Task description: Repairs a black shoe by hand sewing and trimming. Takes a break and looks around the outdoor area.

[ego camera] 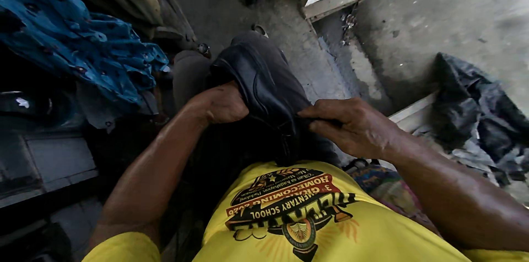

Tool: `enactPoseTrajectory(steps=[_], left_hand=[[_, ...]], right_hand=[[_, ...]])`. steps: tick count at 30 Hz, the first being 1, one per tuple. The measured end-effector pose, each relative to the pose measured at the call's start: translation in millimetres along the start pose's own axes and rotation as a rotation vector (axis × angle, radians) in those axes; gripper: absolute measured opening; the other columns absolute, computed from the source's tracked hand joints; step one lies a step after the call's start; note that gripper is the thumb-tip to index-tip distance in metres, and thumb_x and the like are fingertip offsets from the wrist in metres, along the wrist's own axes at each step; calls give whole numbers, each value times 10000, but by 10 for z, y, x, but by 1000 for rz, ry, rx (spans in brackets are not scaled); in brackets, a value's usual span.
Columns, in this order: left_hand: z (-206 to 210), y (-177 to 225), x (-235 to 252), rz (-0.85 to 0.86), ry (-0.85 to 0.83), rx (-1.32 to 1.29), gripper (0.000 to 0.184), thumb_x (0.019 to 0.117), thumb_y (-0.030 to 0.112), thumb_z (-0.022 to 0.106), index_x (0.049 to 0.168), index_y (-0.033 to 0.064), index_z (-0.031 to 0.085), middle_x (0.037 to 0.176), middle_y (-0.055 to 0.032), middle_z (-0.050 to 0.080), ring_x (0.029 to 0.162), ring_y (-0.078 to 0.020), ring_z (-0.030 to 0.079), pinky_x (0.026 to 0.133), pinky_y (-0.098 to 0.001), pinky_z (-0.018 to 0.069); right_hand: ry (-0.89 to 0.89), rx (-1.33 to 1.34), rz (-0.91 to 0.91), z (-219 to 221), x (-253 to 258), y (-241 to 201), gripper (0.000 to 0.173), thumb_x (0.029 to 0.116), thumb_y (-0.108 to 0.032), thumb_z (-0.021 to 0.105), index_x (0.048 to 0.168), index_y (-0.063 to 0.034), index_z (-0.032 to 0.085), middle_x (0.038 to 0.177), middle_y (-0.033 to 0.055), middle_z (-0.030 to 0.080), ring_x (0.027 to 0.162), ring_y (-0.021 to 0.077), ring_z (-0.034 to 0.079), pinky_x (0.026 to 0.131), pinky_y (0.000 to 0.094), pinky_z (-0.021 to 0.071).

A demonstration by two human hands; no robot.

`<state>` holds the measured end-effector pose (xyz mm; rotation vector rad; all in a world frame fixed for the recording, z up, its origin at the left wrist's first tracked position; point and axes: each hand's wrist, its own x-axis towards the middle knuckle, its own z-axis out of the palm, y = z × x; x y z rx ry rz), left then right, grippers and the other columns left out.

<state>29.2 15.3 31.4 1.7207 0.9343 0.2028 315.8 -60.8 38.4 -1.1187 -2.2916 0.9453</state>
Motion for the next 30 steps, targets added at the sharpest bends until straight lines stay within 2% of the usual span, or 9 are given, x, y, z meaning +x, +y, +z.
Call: enactPoseTrajectory(steps=[7, 11, 13, 16, 18, 22, 24, 27, 30], left_hand=[[-17, -41, -26, -90, 5, 10, 223, 832, -6, 700, 1008, 131, 702, 923, 64, 689, 889, 26, 631, 791, -195, 527], [-15, -84, -51, -57, 1, 49, 190, 844, 34, 693, 1003, 136, 699, 923, 75, 675, 894, 46, 613, 797, -186, 512], [-14, -122, -54, 25, 8, 41, 206, 841, 49, 689, 1025, 141, 704, 947, 87, 688, 920, 64, 622, 819, -164, 524], [2, -101, -56, 57, 16, -12, 213, 846, 20, 689, 1030, 126, 702, 943, 82, 696, 911, 63, 632, 816, -155, 532], [17, -31, -65, 39, -10, -17, 192, 861, 7, 675, 1007, 127, 710, 921, 86, 696, 889, 66, 631, 803, -149, 532], [10, 117, -31, -55, -120, 67, 123, 881, 17, 668, 889, 133, 707, 825, 73, 667, 787, 41, 612, 703, -176, 511], [0, 135, 10, -86, -157, 94, 117, 881, 14, 661, 845, 119, 699, 795, 46, 657, 757, -2, 607, 672, -224, 496], [16, 36, 40, -58, -142, 84, 106, 897, 24, 645, 875, 110, 703, 811, 28, 663, 772, -20, 614, 689, -252, 503], [67, -33, 47, 55, -117, -11, 184, 896, 7, 635, 1018, 122, 710, 923, 63, 695, 885, 41, 637, 794, -173, 536]], right_hand=[[16, -34, 46, 53, -22, -86, 265, 985, -164, 547, 1157, -76, 729, 965, -24, 704, 775, -7, 636, 685, 175, 558], [14, -42, 56, 52, -29, -94, 272, 988, -170, 544, 1165, -78, 730, 985, -19, 711, 791, -2, 640, 703, 180, 559], [8, -49, 58, 42, -26, -96, 276, 992, -169, 540, 1172, -81, 729, 996, -19, 712, 798, -2, 642, 708, 180, 563], [-53, -78, 93, -21, -20, -111, 289, 996, -194, 526, 1192, -112, 721, 998, -31, 712, 812, 19, 657, 714, 229, 579], [-139, -108, 113, -110, 15, -139, 261, 980, -195, 542, 1161, -135, 720, 944, -46, 698, 778, 40, 654, 676, 277, 583], [-315, -170, 136, -272, 180, -231, 108, 966, -159, 581, 992, -159, 686, 747, -66, 624, 618, 63, 599, 536, 306, 530], [-368, -143, 200, -277, 263, -271, 79, 1007, -120, 600, 1012, -113, 678, 714, -22, 627, 588, 107, 610, 528, 334, 533], [-249, -69, 167, -143, 211, -127, 104, 1005, -130, 570, 1011, -107, 671, 684, -35, 603, 546, 75, 578, 482, 289, 513], [-70, -86, 135, 16, 67, -10, 207, 1005, -176, 525, 1076, -119, 711, 679, -56, 617, 543, 56, 572, 479, 293, 501]])
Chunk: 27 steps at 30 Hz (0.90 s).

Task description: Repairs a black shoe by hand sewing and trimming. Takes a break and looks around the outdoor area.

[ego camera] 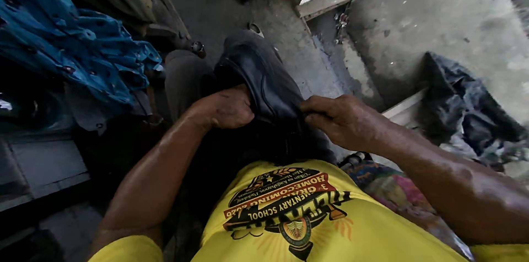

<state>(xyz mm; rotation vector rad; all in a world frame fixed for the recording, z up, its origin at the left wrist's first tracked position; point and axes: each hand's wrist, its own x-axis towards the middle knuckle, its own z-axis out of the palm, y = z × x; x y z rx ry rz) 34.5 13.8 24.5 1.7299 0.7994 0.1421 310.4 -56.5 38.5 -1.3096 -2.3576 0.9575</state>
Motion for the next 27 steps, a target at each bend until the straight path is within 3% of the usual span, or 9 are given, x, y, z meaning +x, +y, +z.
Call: enactPoseTrajectory(steps=[3, 5, 7, 11, 15, 18, 21, 24, 27], left_hand=[[15, 42, -25, 2, 38, -49, 197, 895, -11, 633, 1023, 118, 709, 920, 76, 697, 881, 57, 633, 795, -155, 533], [18, 22, -42, 21, 69, -31, 186, 892, -8, 634, 1006, 115, 713, 908, 83, 696, 872, 72, 626, 791, -143, 527], [33, -48, -36, 80, 81, -40, 203, 894, 5, 627, 1049, 109, 708, 955, 80, 701, 925, 70, 631, 838, -145, 532], [17, -122, -35, 142, 107, -74, 236, 920, 7, 620, 1130, 94, 686, 1020, 78, 702, 992, 68, 629, 900, -141, 527], [-11, -244, -182, 76, 156, -94, 249, 878, 5, 622, 1092, 109, 697, 999, 76, 712, 967, 55, 646, 867, -161, 549], [-25, -279, -321, -11, 161, -102, 296, 890, -28, 598, 1155, 87, 666, 1044, 56, 705, 1005, 42, 642, 902, -174, 544], [-19, -258, -462, -31, 217, -7, 259, 888, -11, 599, 1116, 86, 674, 1011, 42, 703, 963, 24, 653, 861, -197, 561], [2, -182, -620, -34, 319, 189, 139, 892, 14, 588, 796, 61, 677, 790, 7, 653, 742, -16, 613, 673, -223, 522], [73, -234, -719, 1, 389, 223, 192, 885, 49, 574, 713, 91, 647, 804, 32, 645, 775, 13, 597, 691, -177, 505]], right_hand=[[143, 28, 80, 13, -74, 84, 232, 1034, -156, 531, 1155, -79, 714, 797, 16, 698, 617, 79, 629, 563, 310, 549], [268, 45, 153, -54, -107, 219, 230, 1054, -164, 513, 1161, -64, 690, 847, 9, 671, 643, 19, 574, 597, 227, 515], [379, 54, 275, -149, -176, 343, 255, 1059, -164, 498, 1193, -33, 671, 903, 32, 673, 676, 13, 559, 638, 227, 511], [503, 272, 452, -204, -245, 526, 266, 1070, -207, 490, 1245, -60, 627, 740, -25, 541, 531, 38, 471, 487, 232, 446], [295, 861, 384, -118, -237, 357, 327, 1090, -235, 373, 1318, -146, 591, 649, -58, 489, 425, 45, 438, 367, 198, 418], [74, 1153, 227, -39, -219, 184, 314, 1077, -357, 442, 1136, -154, 673, 602, -46, 491, 415, 32, 433, 379, 190, 418], [-129, 1171, 36, -10, -158, 80, 341, 1067, -416, 510, 1001, -131, 686, 597, -57, 504, 446, 2, 462, 401, 160, 425], [-289, 1050, -69, -89, -147, 3, 317, 1050, -405, 558, 938, -149, 708, 651, -96, 576, 529, -42, 516, 461, 117, 440], [-366, 854, -12, -191, -204, -96, 229, 1012, -275, 573, 876, -143, 701, 670, -106, 581, 581, -48, 515, 526, 119, 436]])
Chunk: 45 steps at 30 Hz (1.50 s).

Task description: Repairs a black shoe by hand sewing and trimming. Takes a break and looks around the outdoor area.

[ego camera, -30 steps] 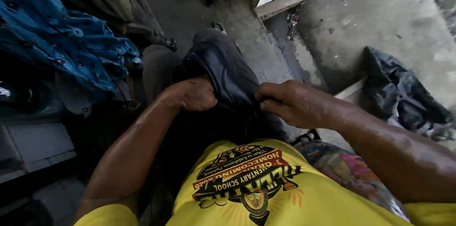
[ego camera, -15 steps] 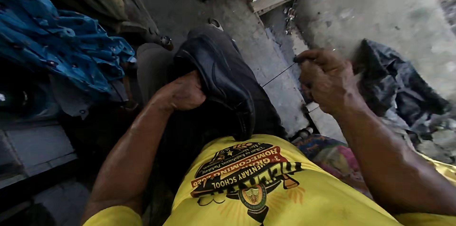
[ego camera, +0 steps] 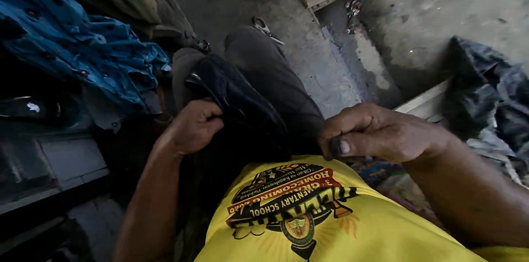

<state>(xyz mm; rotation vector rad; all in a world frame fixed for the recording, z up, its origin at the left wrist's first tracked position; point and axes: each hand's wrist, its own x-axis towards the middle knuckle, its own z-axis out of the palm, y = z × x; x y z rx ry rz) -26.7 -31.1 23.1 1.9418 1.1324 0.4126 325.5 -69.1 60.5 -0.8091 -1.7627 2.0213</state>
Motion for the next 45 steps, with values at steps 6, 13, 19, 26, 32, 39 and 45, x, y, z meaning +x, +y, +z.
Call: enactPoseTrajectory(steps=[6, 13, 19, 26, 32, 39, 45], left_hand=[[36, -63, -118, 123, 8, -25, 174, 861, 34, 551, 744, 76, 672, 823, 53, 643, 857, 32, 586, 800, -148, 494], [-26, -92, -186, 164, -24, 2, 159, 879, 74, 576, 768, 88, 689, 785, 73, 629, 816, 44, 579, 771, -142, 496], [-96, -87, -281, 79, 77, 30, 186, 955, 145, 585, 1017, 57, 737, 957, 5, 663, 851, 0, 610, 764, -170, 535], [-111, -77, -340, -40, 135, 28, 203, 930, 293, 697, 982, 106, 756, 940, 18, 629, 752, -9, 569, 651, -169, 505], [-130, -106, -320, -114, 134, 71, 258, 899, 413, 741, 949, 161, 764, 898, 34, 619, 741, -51, 556, 648, -252, 496], [-437, -179, -349, -261, 238, 400, 535, 1033, 428, 552, 817, -48, 664, 887, -206, 619, 841, -356, 618, 749, -576, 503], [-669, -593, -466, -124, 632, -434, 241, 1063, 272, 478, 1008, 158, 683, 1017, 62, 685, 945, -84, 666, 883, -298, 571]], right_hand=[[407, -678, 146, -137, -71, 72, 350, 1046, -339, 523, 799, -142, 674, 571, -73, 531, 462, 26, 479, 405, 244, 398], [389, -596, 84, 46, 233, 300, 340, 879, -135, 738, 1217, -99, 733, 978, 10, 713, 788, 79, 663, 690, 278, 588], [239, -325, -54, 14, 199, 360, 119, 917, -177, 659, 866, -136, 759, 927, -50, 655, 815, 29, 609, 667, 189, 530], [298, 297, -246, -652, -430, 101, 161, 1019, -328, 561, 990, -254, 701, 1065, -48, 686, 546, -14, 542, 403, 135, 437], [861, -560, 258, -728, -387, 93, 213, 983, -183, 616, 1141, -47, 662, 967, 63, 668, 632, 77, 565, 581, 306, 526], [302, -410, 54, -21, 548, 260, 601, 752, -292, 897, 1289, -126, 682, 1086, -18, 663, 637, 22, 510, 530, 205, 452], [163, -415, 77, -39, 700, 227, 279, 789, -361, 870, 919, -147, 748, 809, -56, 702, 716, 33, 661, 603, 235, 577]])
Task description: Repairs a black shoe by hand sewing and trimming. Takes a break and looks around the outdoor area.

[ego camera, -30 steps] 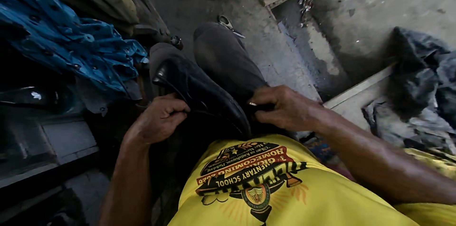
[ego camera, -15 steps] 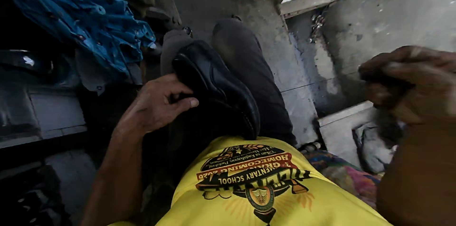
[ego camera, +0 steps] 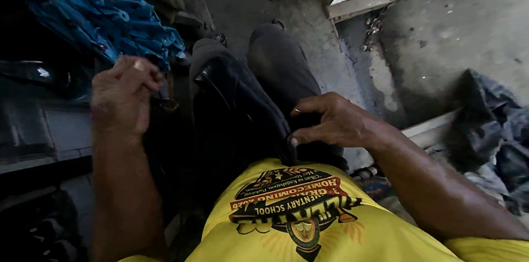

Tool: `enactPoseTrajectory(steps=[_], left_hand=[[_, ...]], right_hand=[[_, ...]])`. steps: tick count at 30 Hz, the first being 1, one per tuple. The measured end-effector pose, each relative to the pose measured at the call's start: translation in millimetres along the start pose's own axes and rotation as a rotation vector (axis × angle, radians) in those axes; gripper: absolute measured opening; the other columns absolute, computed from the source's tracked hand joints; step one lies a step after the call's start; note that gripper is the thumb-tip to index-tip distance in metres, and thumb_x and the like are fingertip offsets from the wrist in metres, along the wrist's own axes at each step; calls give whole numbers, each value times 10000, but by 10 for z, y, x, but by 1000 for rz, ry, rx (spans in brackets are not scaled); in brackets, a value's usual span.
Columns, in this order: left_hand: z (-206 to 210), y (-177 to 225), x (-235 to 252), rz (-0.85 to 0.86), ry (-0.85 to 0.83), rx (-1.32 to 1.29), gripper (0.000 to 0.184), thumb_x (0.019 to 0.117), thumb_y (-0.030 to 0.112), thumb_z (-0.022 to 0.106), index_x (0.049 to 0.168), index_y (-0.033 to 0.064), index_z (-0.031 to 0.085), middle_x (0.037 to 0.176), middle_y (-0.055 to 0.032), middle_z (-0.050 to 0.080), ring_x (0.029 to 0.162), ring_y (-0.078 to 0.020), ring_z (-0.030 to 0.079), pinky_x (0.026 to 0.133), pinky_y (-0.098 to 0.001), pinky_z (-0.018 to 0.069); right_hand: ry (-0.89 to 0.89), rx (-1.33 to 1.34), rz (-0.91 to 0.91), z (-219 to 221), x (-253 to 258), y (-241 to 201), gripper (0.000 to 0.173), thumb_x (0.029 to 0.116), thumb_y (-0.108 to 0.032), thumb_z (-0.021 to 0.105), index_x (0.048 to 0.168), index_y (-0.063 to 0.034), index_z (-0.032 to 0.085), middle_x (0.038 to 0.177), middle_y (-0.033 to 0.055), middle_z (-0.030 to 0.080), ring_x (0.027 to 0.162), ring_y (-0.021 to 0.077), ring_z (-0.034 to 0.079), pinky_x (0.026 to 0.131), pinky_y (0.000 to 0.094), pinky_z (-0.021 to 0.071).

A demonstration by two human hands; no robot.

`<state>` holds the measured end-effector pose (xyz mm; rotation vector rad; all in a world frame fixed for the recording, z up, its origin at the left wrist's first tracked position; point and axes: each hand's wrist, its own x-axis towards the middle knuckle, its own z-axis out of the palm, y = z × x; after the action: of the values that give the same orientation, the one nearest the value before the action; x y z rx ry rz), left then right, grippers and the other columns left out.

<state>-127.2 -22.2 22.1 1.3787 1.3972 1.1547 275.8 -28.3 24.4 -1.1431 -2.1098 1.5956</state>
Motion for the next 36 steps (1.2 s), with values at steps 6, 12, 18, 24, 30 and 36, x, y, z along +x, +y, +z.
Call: enactPoseTrajectory(steps=[6, 12, 18, 24, 30, 36], left_hand=[[331, 147, 79, -47, -152, -830, 524, 1128, 295, 162, 1104, 179, 673, 798, 70, 666, 770, -89, 672, 818, -324, 611], [65, -322, 333, -347, 199, -683, 431, 1133, 291, 229, 1062, 158, 632, 524, 128, 409, 428, -3, 403, 470, -156, 427], [-61, -639, 347, -406, 355, -623, 416, 1129, 294, 268, 999, 156, 639, 492, 136, 344, 394, 2, 329, 426, -152, 353], [62, -414, 150, -336, 154, -464, 412, 1124, 324, 277, 1016, 180, 647, 577, 133, 482, 461, 8, 447, 479, -148, 434], [931, 229, -367, -45, -443, -51, 354, 908, 432, 750, 1071, 120, 726, 963, 36, 748, 859, -63, 714, 756, -262, 625], [1399, 264, -236, -135, -591, -369, 367, 803, 8, 802, 1139, 84, 675, 1017, 11, 755, 945, -77, 722, 847, -260, 620]], right_hand=[[-26, 76, -35, 4, 58, -25, 250, 778, -254, 873, 775, -140, 650, 663, -50, 608, 581, 33, 563, 493, 201, 466], [-68, 194, -66, 12, 105, 31, 238, 781, -100, 808, 743, -124, 574, 623, -41, 528, 538, 40, 493, 462, 189, 401], [-83, 169, -40, 33, 168, 44, 188, 771, -58, 767, 741, -112, 589, 612, -32, 531, 526, 46, 492, 453, 202, 391], [-128, 175, -22, -3, 174, 30, 149, 787, -26, 753, 823, -82, 620, 671, -6, 579, 580, 70, 546, 499, 222, 449], [-63, 203, -79, 70, 50, 41, 145, 778, -37, 760, 822, -88, 631, 685, -3, 610, 586, 78, 570, 492, 225, 479], [70, 87, -85, 147, -232, -122, 156, 848, -177, 781, 822, -137, 633, 691, -65, 603, 594, 5, 564, 499, 165, 478]])
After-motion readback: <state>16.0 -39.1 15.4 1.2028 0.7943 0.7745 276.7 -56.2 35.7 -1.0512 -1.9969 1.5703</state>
